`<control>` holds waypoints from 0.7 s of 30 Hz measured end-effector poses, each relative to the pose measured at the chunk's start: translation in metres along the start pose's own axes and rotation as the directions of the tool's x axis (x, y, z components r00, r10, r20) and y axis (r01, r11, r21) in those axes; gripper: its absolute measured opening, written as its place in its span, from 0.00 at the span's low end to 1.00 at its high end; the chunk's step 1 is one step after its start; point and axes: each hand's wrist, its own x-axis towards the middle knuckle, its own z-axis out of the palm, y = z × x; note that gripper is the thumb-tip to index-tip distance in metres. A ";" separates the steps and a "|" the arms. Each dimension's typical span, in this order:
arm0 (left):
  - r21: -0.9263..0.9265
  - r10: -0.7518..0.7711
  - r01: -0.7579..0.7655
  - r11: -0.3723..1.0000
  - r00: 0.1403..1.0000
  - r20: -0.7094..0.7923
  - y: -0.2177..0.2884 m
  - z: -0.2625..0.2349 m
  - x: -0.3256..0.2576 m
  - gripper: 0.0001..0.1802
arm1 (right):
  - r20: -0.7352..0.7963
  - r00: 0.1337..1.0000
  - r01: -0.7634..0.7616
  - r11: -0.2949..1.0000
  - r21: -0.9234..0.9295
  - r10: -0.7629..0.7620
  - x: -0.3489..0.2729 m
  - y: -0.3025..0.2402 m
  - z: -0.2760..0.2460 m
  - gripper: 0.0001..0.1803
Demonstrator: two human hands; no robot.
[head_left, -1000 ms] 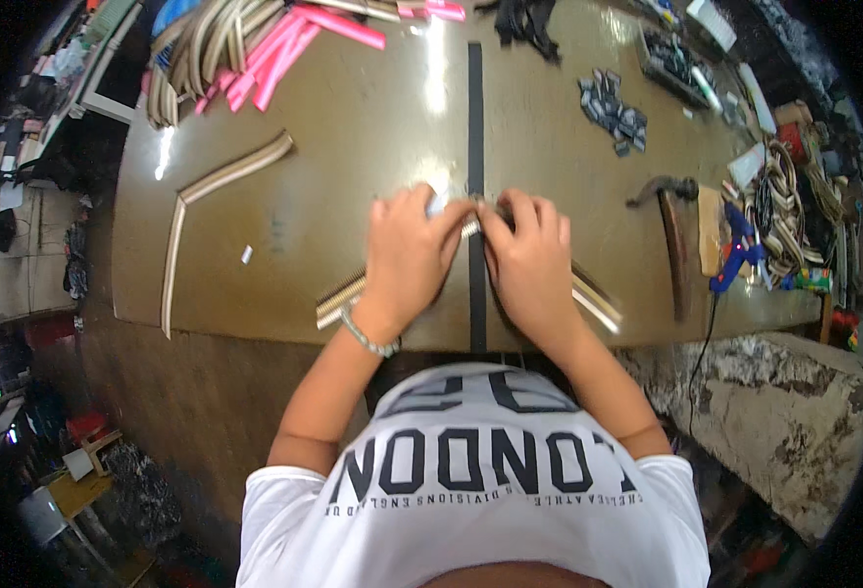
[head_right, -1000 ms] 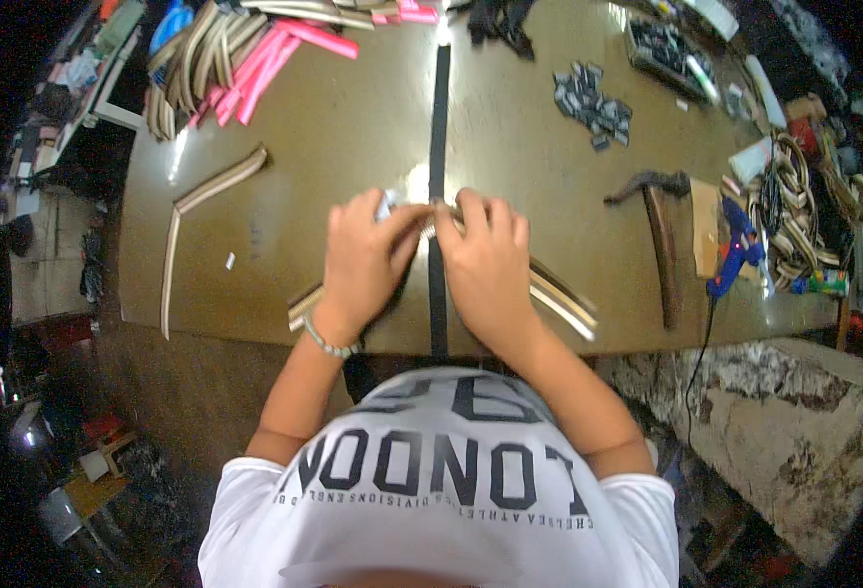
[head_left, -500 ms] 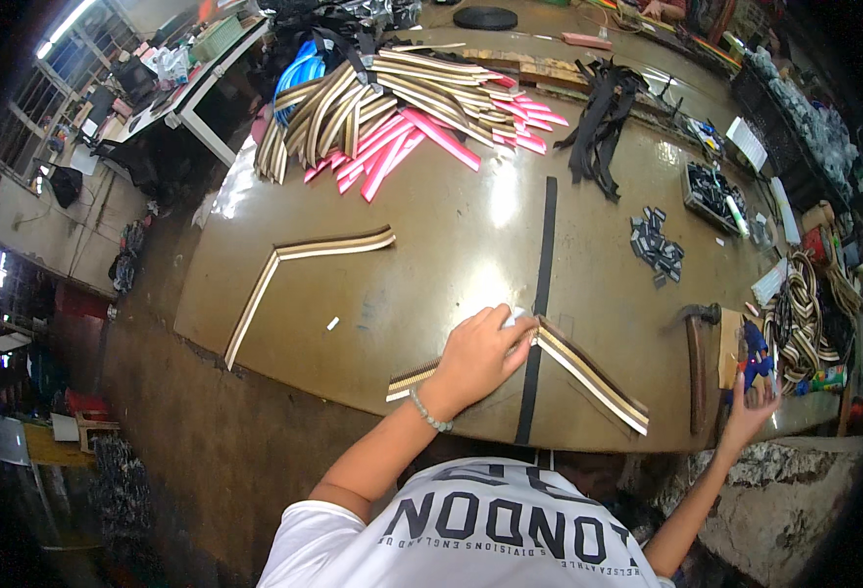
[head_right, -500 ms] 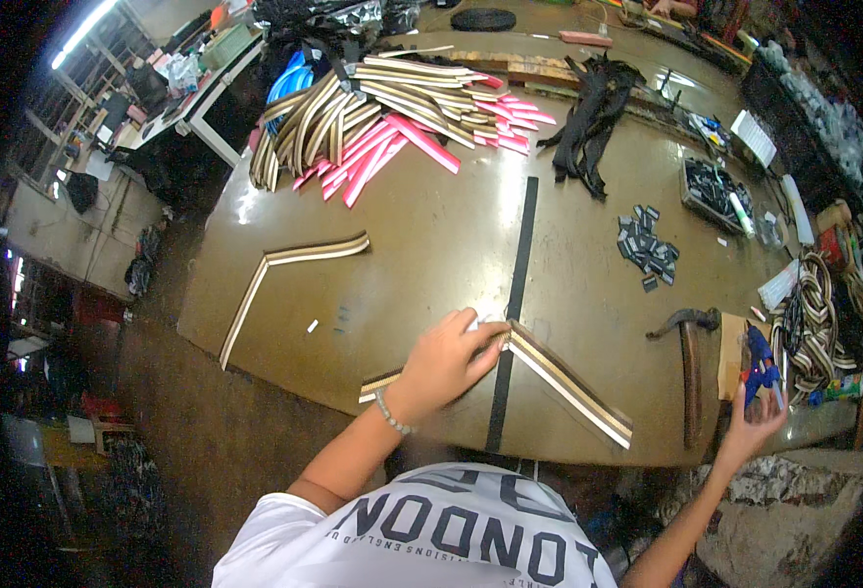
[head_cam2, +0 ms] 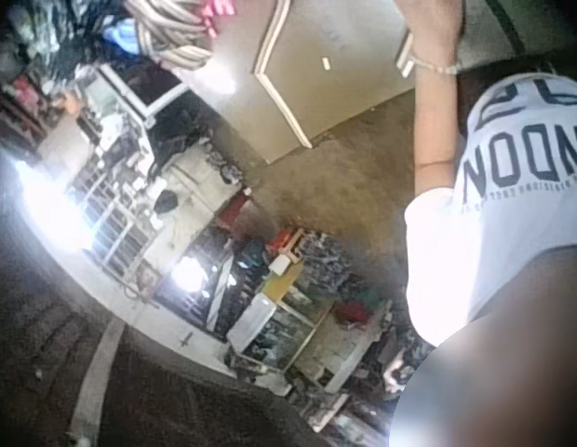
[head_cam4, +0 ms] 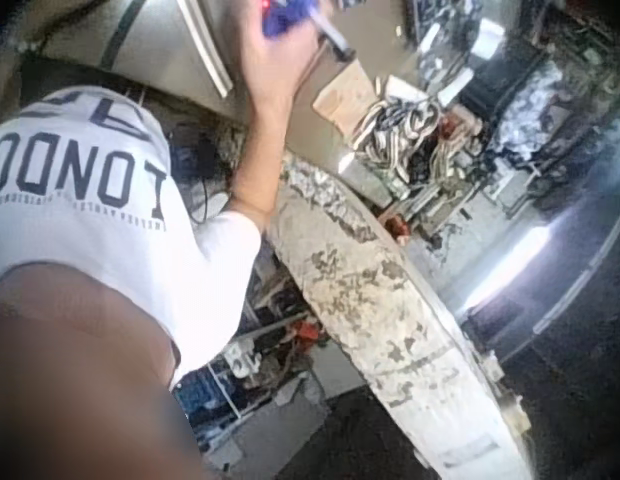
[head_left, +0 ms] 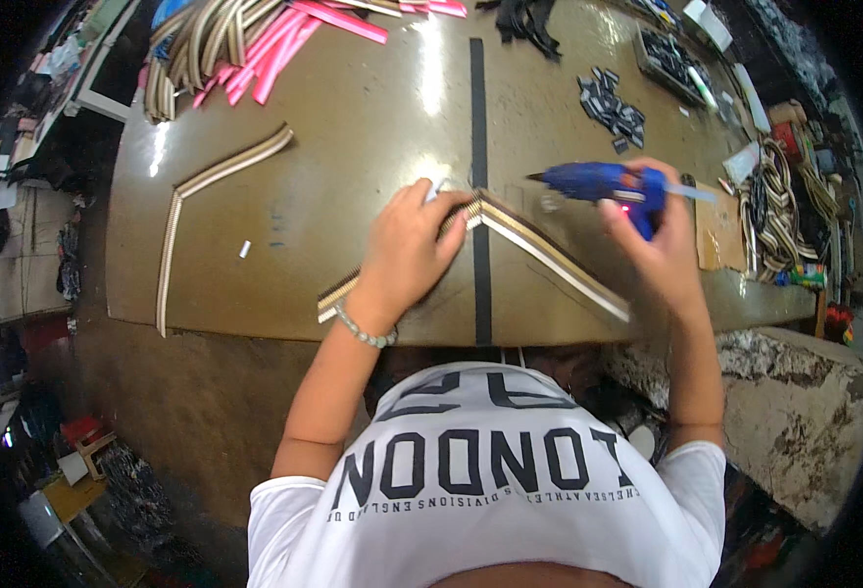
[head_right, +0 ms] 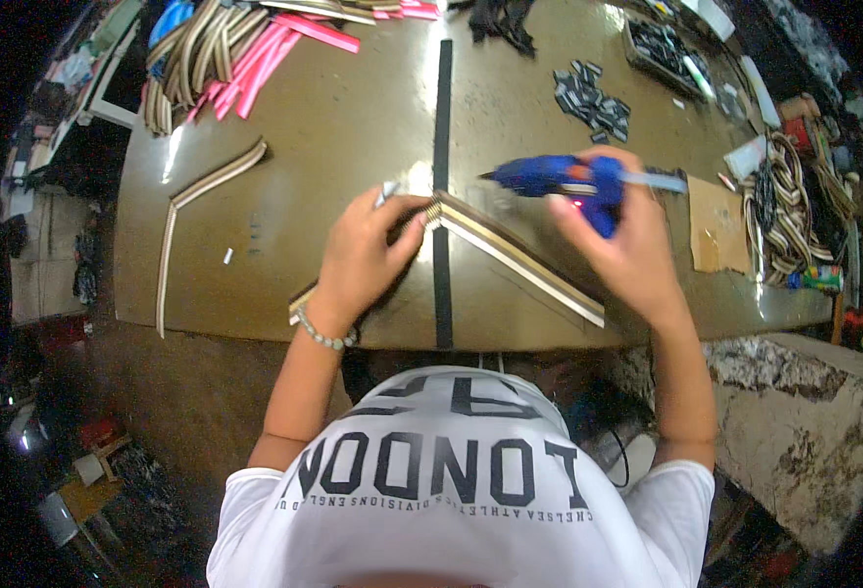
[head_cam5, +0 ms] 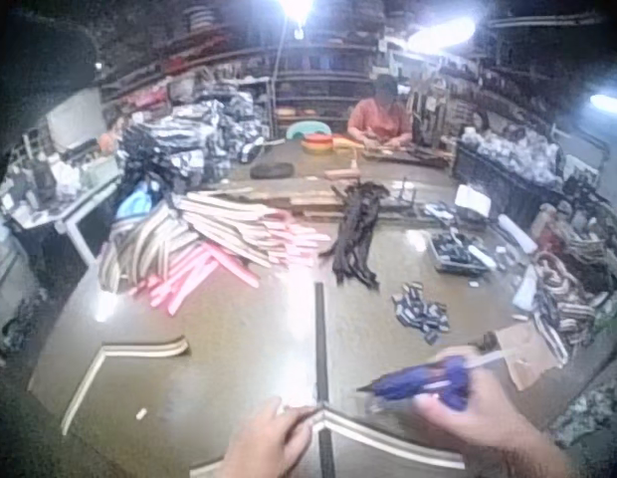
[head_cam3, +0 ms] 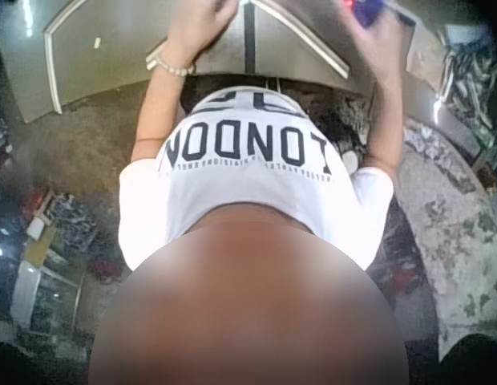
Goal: The person assembles decorative strips by cutting small pieces from a plastic bag, then using a hot glue gun to attach them to a black strip and a gold-colored strip on a workbench. The person repeatedly applies glue and presses the pieces into place.
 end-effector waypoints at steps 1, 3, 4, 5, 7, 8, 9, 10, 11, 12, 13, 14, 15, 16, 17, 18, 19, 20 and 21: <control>-0.005 -0.012 0.012 1.000 1.000 0.000 0.000 0.000 0.001 0.09 | 0.067 0.998 0.003 0.999 -0.033 -0.001 0.004 -0.002 0.008 0.25; 0.004 -0.017 0.017 1.000 1.000 0.006 0.002 -0.001 0.002 0.09 | 0.121 0.992 -0.012 0.999 -0.043 0.017 0.009 -0.005 0.017 0.26; 0.011 -0.029 0.029 1.000 0.999 0.016 0.003 -0.002 0.002 0.09 | 0.153 0.987 -0.029 0.998 -0.052 0.037 0.012 -0.006 0.019 0.26; 0.015 -0.032 0.032 0.999 0.999 0.018 0.004 -0.003 0.002 0.09 | 0.164 0.986 -0.035 0.997 -0.063 0.045 0.013 -0.007 0.021 0.26; 0.022 -0.052 0.052 0.998 0.998 0.031 0.005 -0.004 0.002 0.09 | 0.183 0.981 -0.050 0.995 -0.086 0.065 0.016 -0.008 0.024 0.26; 0.024 -0.053 0.052 0.998 0.998 0.028 0.006 -0.005 0.002 0.08 | 0.192 0.980 -0.036 0.995 -0.089 0.053 0.018 -0.008 0.026 0.26; 0.026 -0.052 0.051 0.998 0.998 0.026 0.006 -0.005 0.002 0.08 | 0.193 0.981 -0.011 0.996 -0.093 0.029 0.020 -0.007 0.028 0.26; 0.022 -0.053 0.052 0.998 0.998 0.026 0.006 -0.005 0.002 0.08 | 0.195 0.981 0.006 0.995 -0.101 0.014 0.021 -0.007 0.029 0.26; 0.025 -0.048 0.048 0.999 0.999 0.022 0.006 -0.005 0.002 0.08 | 0.191 0.982 0.024 0.995 -0.100 -0.005 0.023 -0.006 0.031 0.26; 0.023 -0.046 0.046 0.999 0.999 0.021 0.006 -0.004 0.002 0.08 | 0.189 0.982 0.034 0.994 -0.104 -0.014 0.024 -0.005 0.032 0.26; 0.014 -0.049 0.048 0.999 0.999 0.023 0.006 -0.004 0.002 0.08 | 0.190 0.982 0.035 0.993 -0.110 -0.013 0.025 -0.005 0.032 0.26; 0.018 -0.044 0.044 0.999 0.999 0.018 0.005 -0.004 0.002 0.08 | 0.197 0.980 0.031 0.994 -0.108 -0.010 0.025 -0.005 0.032 0.26; 0.016 -0.044 0.044 0.999 0.999 0.017 0.005 -0.003 0.002 0.08 | 0.205 0.979 0.019 0.994 -0.109 0.004 0.025 -0.005 0.032 0.26; 0.013 -0.055 0.054 0.998 0.998 0.023 0.005 -0.003 0.002 0.08 | 0.203 0.979 0.019 0.994 -0.110 0.003 0.023 -0.006 0.031 0.26; 0.016 -0.047 0.046 0.999 0.999 0.017 0.005 -0.003 0.002 0.08 | 0.221 0.975 0.015 0.994 -0.105 0.008 0.021 -0.007 0.031 0.25; 0.016 -0.049 0.049 0.999 0.999 0.018 0.005 -0.003 0.002 0.08 | 0.229 0.973 0.024 0.995 -0.100 -0.001 0.018 -0.008 0.030 0.25; 0.014 -0.059 0.059 0.998 0.998 0.025 0.005 -0.003 0.002 0.08 | 0.236 0.972 0.034 0.995 -0.095 -0.010 0.015 -0.010 0.030 0.25; 0.021 -0.046 0.046 0.999 0.999 0.021 0.005 -0.003 0.002 0.08 | 0.246 0.969 0.030 0.994 -0.103 -0.004 0.011 -0.012 0.029 0.25; 0.025 -0.042 0.041 0.999 0.999 0.022 0.005 -0.003 0.002 0.08 | 0.256 0.967 0.027 0.993 -0.111 0.002 0.008 -0.014 0.029 0.24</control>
